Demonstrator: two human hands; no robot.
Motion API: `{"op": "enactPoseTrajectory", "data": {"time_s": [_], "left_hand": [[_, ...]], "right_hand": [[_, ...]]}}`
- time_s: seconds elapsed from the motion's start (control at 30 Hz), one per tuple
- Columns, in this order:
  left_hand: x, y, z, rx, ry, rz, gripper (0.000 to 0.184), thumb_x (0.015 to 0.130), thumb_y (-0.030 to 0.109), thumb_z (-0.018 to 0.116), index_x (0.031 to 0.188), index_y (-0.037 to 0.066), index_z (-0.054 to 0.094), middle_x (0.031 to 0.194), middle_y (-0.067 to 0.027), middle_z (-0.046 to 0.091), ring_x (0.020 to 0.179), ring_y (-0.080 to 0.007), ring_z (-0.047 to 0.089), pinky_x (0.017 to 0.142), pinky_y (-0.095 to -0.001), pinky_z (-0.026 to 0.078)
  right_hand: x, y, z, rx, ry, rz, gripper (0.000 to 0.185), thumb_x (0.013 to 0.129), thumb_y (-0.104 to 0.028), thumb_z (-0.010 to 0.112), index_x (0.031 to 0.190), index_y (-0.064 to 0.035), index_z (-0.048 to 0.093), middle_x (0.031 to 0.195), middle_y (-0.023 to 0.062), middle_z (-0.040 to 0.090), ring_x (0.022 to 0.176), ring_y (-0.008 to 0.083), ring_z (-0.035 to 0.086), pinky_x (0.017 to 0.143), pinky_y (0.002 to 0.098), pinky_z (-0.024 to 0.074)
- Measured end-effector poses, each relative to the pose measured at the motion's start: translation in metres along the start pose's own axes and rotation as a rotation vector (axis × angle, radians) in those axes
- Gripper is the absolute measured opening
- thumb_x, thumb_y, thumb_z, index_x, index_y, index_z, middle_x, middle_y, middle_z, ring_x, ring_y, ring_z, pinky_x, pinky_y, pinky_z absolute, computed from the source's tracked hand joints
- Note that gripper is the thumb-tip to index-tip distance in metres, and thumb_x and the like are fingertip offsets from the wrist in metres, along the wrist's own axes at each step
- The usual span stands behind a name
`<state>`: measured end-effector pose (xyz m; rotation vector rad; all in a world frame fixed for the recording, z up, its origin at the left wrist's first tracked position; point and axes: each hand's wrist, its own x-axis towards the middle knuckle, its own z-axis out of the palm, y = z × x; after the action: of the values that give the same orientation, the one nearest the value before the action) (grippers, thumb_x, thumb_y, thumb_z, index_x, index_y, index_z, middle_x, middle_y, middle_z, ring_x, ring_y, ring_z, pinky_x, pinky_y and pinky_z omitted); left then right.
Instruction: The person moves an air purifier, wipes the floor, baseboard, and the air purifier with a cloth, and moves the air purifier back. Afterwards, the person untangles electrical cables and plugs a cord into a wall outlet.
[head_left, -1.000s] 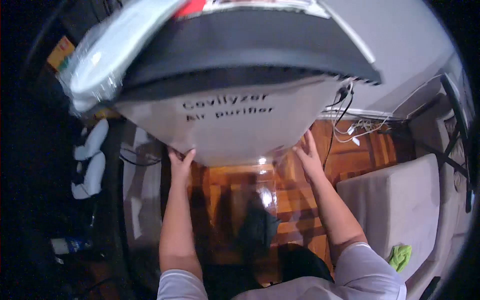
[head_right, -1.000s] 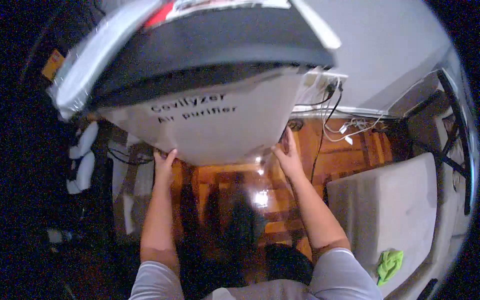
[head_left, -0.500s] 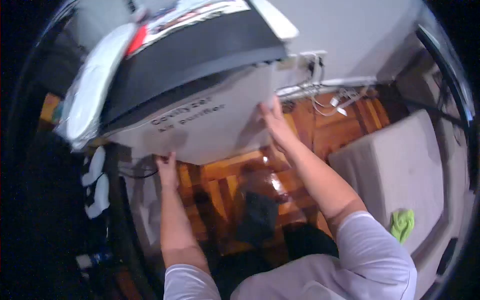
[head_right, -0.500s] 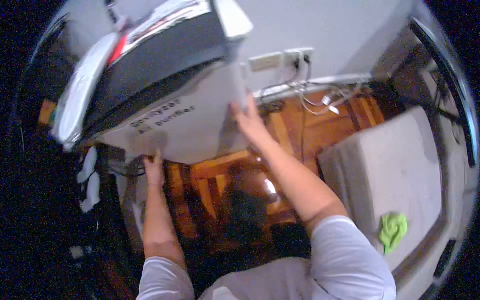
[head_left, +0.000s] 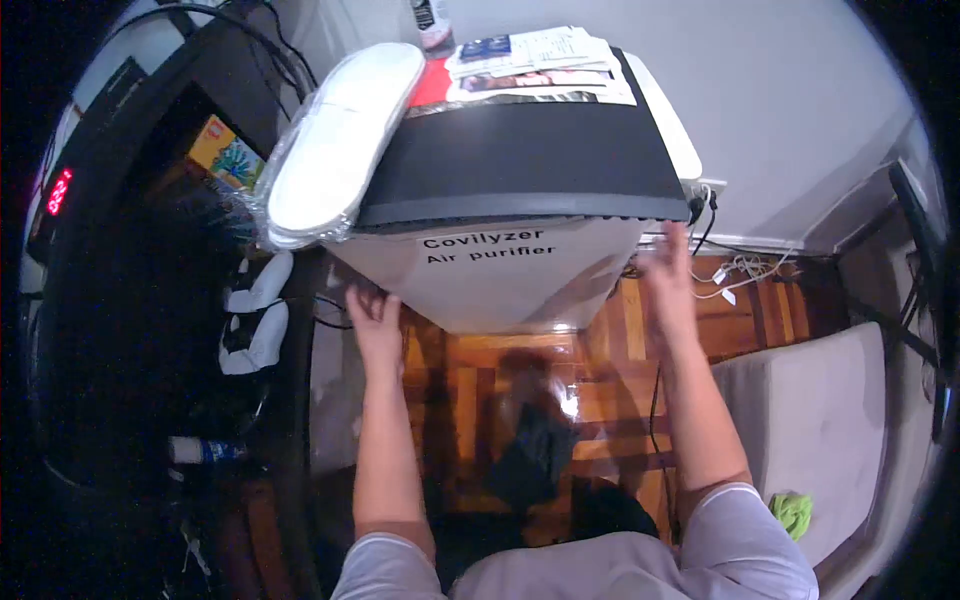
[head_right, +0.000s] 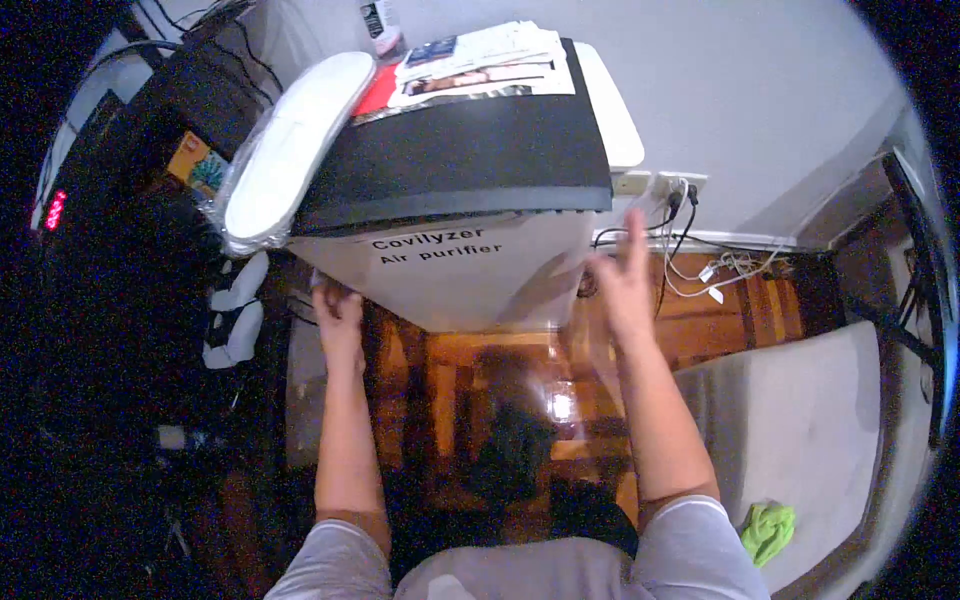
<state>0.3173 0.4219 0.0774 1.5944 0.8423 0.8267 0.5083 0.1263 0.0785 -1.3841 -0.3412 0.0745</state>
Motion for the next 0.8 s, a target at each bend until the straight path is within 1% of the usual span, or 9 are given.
{"op": "enactPoseTrajectory", "data": {"time_s": [0.07,0.13,0.2,0.3,0.4,0.53,0.67,0.77,0.8], "left_hand": [[-0.017,0.058,0.001,-0.373,0.279,0.259,0.049,0.082,0.011,0.052,0.125,0.007,0.029,0.122,-0.0096,0.037,0.115,-0.0244,0.037,0.092,-0.0339,0.033],[-0.014,0.101,0.001,-0.527,0.334,0.349,0.045,0.084,0.014,0.050,0.124,0.008,0.031,0.124,-0.0097,0.035,0.116,-0.0239,0.036,0.094,-0.0348,0.031],[-0.001,0.127,-0.002,-0.118,0.382,0.790,0.042,0.085,0.017,0.049,0.123,0.005,0.033,0.124,-0.0110,0.036,0.115,-0.0250,0.036,0.096,-0.0365,0.029],[0.009,0.158,0.009,0.327,0.355,0.990,0.039,0.083,0.021,0.052,0.116,0.002,0.043,0.122,-0.0127,0.039,0.115,-0.0265,0.036,0.097,-0.0369,0.027],[0.020,0.163,0.012,0.616,0.367,0.982,0.043,0.079,0.032,0.059,0.108,0.002,0.050,0.118,-0.0184,0.041,0.110,-0.0316,0.038,0.093,-0.0404,0.029],[0.026,0.166,0.019,0.572,0.360,1.100,0.031,0.079,0.020,0.060,0.101,-0.001,0.053,0.102,-0.0160,0.052,0.097,-0.0303,0.047,0.087,-0.0393,0.034],[-0.003,0.153,0.019,0.437,0.459,1.032,0.052,0.088,0.032,0.046,0.124,-0.002,0.032,0.126,-0.0196,0.033,0.114,-0.0287,0.034,0.099,-0.0376,0.025],[-0.045,0.122,0.010,0.164,0.493,0.824,0.050,0.089,0.026,0.043,0.126,-0.002,0.025,0.126,-0.0181,0.030,0.117,-0.0272,0.030,0.098,-0.0380,0.026],[-0.056,0.095,0.006,0.308,0.417,0.877,0.050,0.088,0.024,0.044,0.125,-0.002,0.025,0.126,-0.0182,0.030,0.117,-0.0279,0.031,0.098,-0.0386,0.026]], "right_hand": [[0.006,-0.066,0.006,0.333,0.069,-0.055,0.072,0.080,-0.022,0.057,0.136,-0.0070,0.015,0.141,0.0126,0.016,0.129,0.0256,0.018,0.102,0.0347,0.0205],[0.017,-0.092,0.013,0.370,0.012,-0.049,0.071,0.080,-0.024,0.056,0.136,-0.0068,0.016,0.138,0.0130,0.021,0.128,0.0251,0.020,0.102,0.0335,0.0170],[0.029,-0.112,0.024,0.409,-0.043,-0.049,0.070,0.080,-0.026,0.056,0.135,-0.0065,0.017,0.135,0.0134,0.026,0.126,0.0247,0.023,0.103,0.0324,0.0136],[0.036,-0.129,0.040,0.181,-0.018,0.049,0.073,0.079,-0.029,0.059,0.133,-0.0020,0.017,0.122,0.0164,0.039,0.112,0.0217,0.038,0.095,0.0299,0.0280],[0.046,-0.117,0.044,0.149,-0.012,-0.002,0.074,0.078,-0.029,0.060,0.131,-0.0008,0.017,0.120,0.0180,0.039,0.110,0.0219,0.039,0.093,0.0299,0.0308],[0.046,-0.102,0.041,0.113,-0.025,-0.069,0.079,0.078,-0.034,0.059,0.132,0.0006,0.013,0.121,0.0200,0.038,0.112,0.0258,0.038,0.094,0.0326,0.0311],[0.028,-0.110,0.016,0.094,0.004,-0.037,0.084,0.080,-0.045,0.055,0.135,-0.0016,0.007,0.132,0.0216,0.030,0.121,0.0293,0.032,0.098,0.0363,0.0271],[0.026,-0.097,-0.070,-0.232,-0.073,0.000,0.074,0.081,-0.042,0.055,0.133,-0.0046,0.019,0.133,0.0154,0.033,0.118,0.0284,0.038,0.095,0.0349,0.0328],[0.029,-0.084,-0.113,-0.309,-0.085,-0.070,0.070,0.080,-0.040,0.056,0.132,-0.0053,0.025,0.132,0.0131,0.036,0.117,0.0269,0.040,0.093,0.0333,0.0357]]}}
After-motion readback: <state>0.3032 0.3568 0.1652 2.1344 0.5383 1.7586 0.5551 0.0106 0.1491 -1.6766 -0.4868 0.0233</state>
